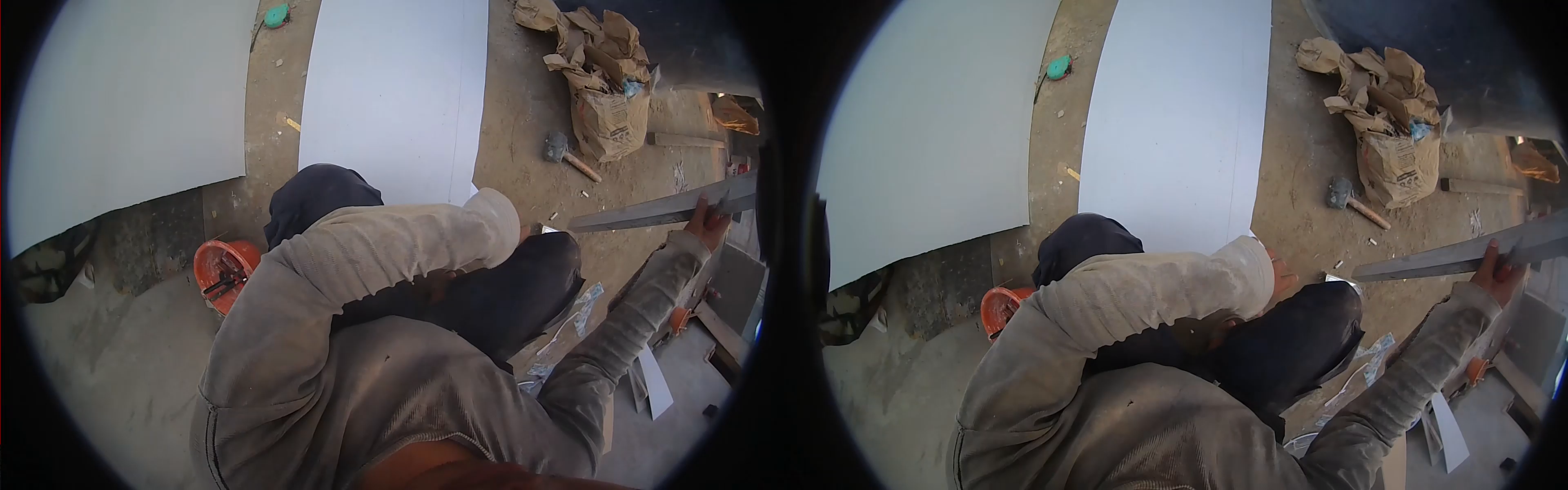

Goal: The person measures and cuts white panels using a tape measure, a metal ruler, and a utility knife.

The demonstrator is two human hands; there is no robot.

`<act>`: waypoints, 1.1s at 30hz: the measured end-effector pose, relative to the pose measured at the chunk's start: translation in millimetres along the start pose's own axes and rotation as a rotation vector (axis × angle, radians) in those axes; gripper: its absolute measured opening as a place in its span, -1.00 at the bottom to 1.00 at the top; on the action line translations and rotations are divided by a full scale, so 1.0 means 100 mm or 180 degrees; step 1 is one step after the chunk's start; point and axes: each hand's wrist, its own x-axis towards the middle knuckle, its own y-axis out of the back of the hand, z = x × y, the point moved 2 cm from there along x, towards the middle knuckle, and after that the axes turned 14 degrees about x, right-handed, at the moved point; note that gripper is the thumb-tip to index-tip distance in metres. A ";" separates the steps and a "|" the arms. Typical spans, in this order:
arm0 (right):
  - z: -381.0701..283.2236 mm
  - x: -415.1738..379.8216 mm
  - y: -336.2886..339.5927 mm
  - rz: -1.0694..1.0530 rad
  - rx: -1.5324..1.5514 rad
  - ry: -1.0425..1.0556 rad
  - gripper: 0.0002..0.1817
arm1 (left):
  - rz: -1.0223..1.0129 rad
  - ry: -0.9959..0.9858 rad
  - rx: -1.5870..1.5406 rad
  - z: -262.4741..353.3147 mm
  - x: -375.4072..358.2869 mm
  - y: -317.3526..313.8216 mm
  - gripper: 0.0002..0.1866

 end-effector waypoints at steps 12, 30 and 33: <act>1.75 -2.00 1.08 -0.1478 -0.0205 -0.1429 -0.29 | 0.2782 0.2134 -0.1197 -1.18 -2.24 -0.12 -0.41; 2.74 -3.64 0.69 -0.1820 -0.0353 -0.2144 -0.51 | 0.2634 0.4463 -0.5241 -0.54 -1.35 -3.01 -0.48; 2.70 -3.56 0.86 -0.1091 -0.0855 -0.1948 -0.57 | 0.2611 0.4518 -0.5217 -0.55 -1.31 -3.10 -0.48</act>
